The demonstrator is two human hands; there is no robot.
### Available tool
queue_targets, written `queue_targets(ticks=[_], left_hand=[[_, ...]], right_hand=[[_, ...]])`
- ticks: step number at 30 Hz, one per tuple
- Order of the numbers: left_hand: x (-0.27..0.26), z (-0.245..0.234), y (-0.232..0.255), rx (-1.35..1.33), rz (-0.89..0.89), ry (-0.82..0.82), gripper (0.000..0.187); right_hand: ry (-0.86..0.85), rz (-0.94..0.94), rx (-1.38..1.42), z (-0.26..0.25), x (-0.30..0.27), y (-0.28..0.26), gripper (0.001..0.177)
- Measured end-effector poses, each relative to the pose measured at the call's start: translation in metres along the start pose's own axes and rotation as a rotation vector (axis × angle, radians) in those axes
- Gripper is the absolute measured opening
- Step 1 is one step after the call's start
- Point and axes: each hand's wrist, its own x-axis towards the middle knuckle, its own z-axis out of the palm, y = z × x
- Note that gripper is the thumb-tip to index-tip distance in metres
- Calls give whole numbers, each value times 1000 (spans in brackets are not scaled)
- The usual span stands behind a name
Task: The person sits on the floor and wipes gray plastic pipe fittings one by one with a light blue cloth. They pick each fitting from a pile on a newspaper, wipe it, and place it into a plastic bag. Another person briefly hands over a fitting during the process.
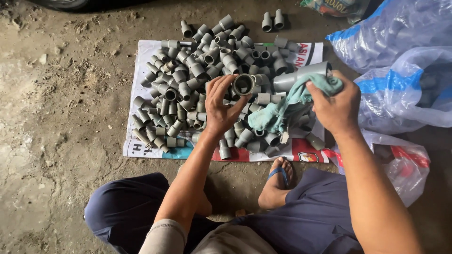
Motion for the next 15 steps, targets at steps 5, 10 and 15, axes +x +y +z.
queue_targets(ticks=[5,10,15], left_hand=[[-2,1,4,18,11,-45,54],[1,-1,13,72,46,-147,53],[-17,-7,-3,-86,-310,-88,50]], right_hand=[[192,-479,-169,3,-17,-66,37],[-19,-603,-413,12,-22,-66,11],[-21,-348,-185,2,-15,-56,18]])
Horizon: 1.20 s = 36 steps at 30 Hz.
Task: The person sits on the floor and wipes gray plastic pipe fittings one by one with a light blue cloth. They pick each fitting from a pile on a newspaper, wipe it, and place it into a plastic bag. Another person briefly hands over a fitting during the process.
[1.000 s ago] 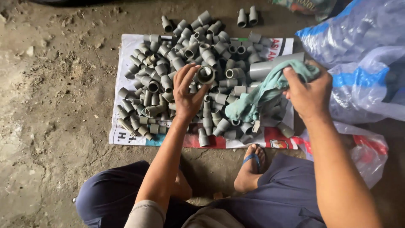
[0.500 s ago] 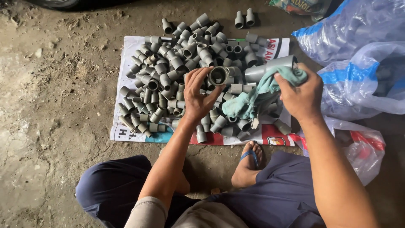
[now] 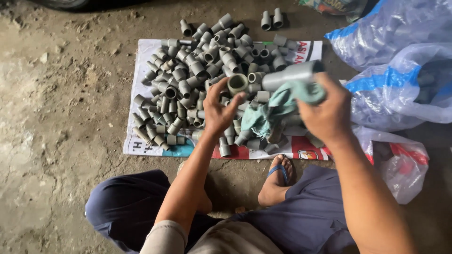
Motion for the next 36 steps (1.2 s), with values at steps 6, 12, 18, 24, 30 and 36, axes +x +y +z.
queue_targets(ticks=[6,12,18,24,30,36], left_hand=[[3,-15,-2,-714,-749,148,53],[-2,-16,-5,-964,-955,202,29],[-7,-11,1,-1148,-1220,178,62],[-7,-7,12,-1214,-1235,159,48],[-6,-8,17,-1218,-1231,135,45],[-16,-4,6,-1181,-1010,135,40]], right_hand=[[-119,254,32,-12,-4,9,30],[-142,283,34,-6,-7,19,30],[-147,277,19,-1,-8,19,30],[-157,255,23,-1,-9,13,31],[-149,217,-2,-1,-10,15,32],[-142,196,-24,0,-13,18,32]])
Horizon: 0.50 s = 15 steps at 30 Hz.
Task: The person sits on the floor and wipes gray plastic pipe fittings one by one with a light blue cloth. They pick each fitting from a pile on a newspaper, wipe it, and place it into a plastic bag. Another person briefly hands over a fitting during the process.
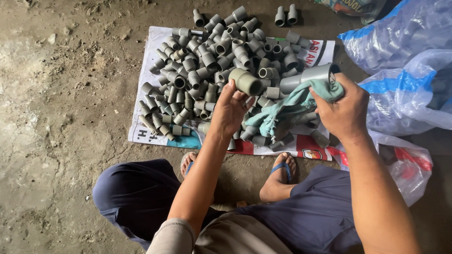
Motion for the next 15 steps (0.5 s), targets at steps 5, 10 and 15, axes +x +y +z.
queue_targets(ticks=[5,10,15], left_hand=[[-2,0,-2,14,200,-90,39],[-8,5,1,19,168,-138,75],[-34,25,3,602,552,-167,64]], right_hand=[[-3,-33,-7,-1,1,-1,34],[-6,-36,-7,1,2,-2,33],[2,-42,-16,1,0,2,34]])
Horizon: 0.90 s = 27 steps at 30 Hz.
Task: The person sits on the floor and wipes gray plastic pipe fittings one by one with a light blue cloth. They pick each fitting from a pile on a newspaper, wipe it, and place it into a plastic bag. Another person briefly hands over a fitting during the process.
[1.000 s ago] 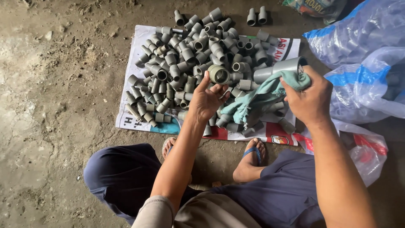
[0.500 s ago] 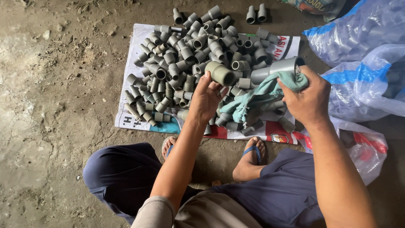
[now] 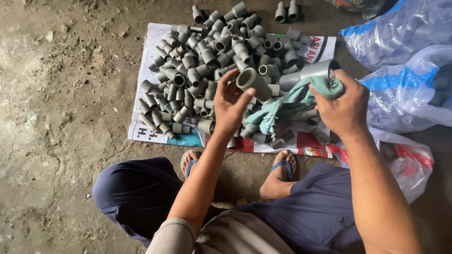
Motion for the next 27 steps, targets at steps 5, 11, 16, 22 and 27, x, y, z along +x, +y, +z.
queue_targets(ticks=[5,11,16,22,27], left_hand=[[-5,3,1,423,280,-33,66],[-9,3,6,689,376,-54,52],[-10,-2,1,729,373,-38,56],[-10,-6,-3,745,403,-30,59],[-10,-6,-3,760,380,-20,59]], right_hand=[[-10,5,21,0,1,-2,32],[2,4,-1,1,0,-1,37],[-2,-21,15,0,0,-3,38],[1,-37,-4,1,-1,0,39],[-4,-78,2,0,-2,-5,36]])
